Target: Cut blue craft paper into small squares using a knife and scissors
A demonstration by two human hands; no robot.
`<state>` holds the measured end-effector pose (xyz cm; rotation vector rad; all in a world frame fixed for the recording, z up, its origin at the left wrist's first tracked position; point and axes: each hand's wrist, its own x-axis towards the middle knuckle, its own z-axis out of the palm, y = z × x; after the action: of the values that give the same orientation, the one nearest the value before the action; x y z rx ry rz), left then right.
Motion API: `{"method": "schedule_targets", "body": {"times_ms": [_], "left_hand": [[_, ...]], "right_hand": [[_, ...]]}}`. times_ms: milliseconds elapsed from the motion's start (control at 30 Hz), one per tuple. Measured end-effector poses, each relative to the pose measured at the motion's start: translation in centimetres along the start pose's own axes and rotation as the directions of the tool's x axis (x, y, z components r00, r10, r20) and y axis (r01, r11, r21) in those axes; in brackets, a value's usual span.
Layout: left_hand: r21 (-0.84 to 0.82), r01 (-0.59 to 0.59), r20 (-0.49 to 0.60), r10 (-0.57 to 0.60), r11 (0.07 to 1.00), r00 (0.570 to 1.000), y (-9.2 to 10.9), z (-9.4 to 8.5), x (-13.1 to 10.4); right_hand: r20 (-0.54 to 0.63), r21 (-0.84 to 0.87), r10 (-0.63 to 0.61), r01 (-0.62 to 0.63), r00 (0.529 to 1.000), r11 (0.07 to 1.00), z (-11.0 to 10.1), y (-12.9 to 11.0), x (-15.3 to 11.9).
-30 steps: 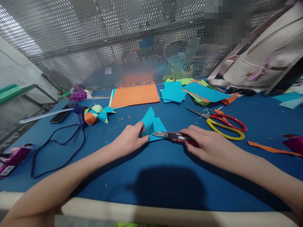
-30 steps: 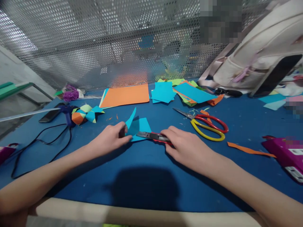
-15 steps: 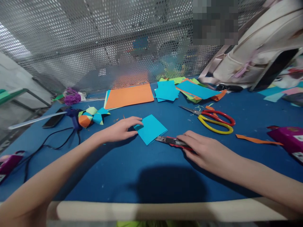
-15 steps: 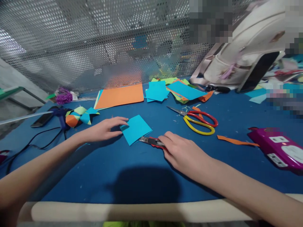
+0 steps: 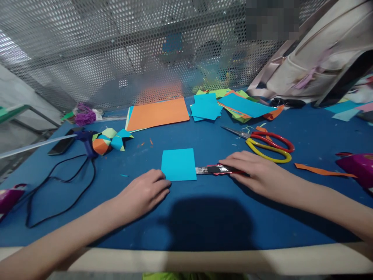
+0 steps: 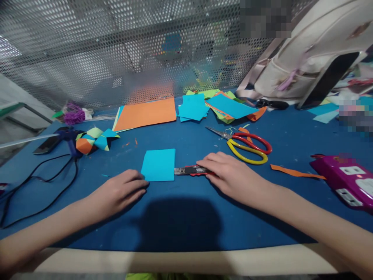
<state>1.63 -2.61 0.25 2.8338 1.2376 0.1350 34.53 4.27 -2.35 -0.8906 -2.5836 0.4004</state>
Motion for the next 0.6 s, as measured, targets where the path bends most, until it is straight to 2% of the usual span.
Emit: {"method": "schedule_targets", "body": {"times_ms": [100, 167, 333, 467, 600], "left_hand": [[0.018, -0.062, -0.01, 0.062, 0.998, 0.998, 1.0, -0.4, -0.1], [-0.014, -0.093, -0.028, 0.093, 0.996, 0.995, 0.6, -0.8, 0.4], [-0.178, -0.079, -0.099, 0.062, 0.981, 0.993, -3.1, -0.9, 2.7], [-0.23, 0.057, 0.035, -0.051, 0.972, 0.998, -5.6, -0.1, 5.1], [-0.172, 0.114, 0.092, -0.099, 0.979, 0.991, -5.8, 0.4, 6.2]], "right_hand": [[0.006, 0.07, -0.005, 0.005, 1.0, 0.998, -0.3, 0.8, 0.2], [0.008, 0.095, -0.012, 0.011, 1.0, 0.995, -0.3, 1.0, 0.1], [-0.001, 0.13, -0.002, 0.003, 1.0, 0.991, -0.2, 0.8, 0.0], [0.009, 0.143, 0.015, -0.016, 1.0, 0.99, 0.0, 0.6, 0.1], [0.013, 0.151, 0.031, -0.032, 0.999, 0.988, 0.2, 0.7, 0.2]]}}
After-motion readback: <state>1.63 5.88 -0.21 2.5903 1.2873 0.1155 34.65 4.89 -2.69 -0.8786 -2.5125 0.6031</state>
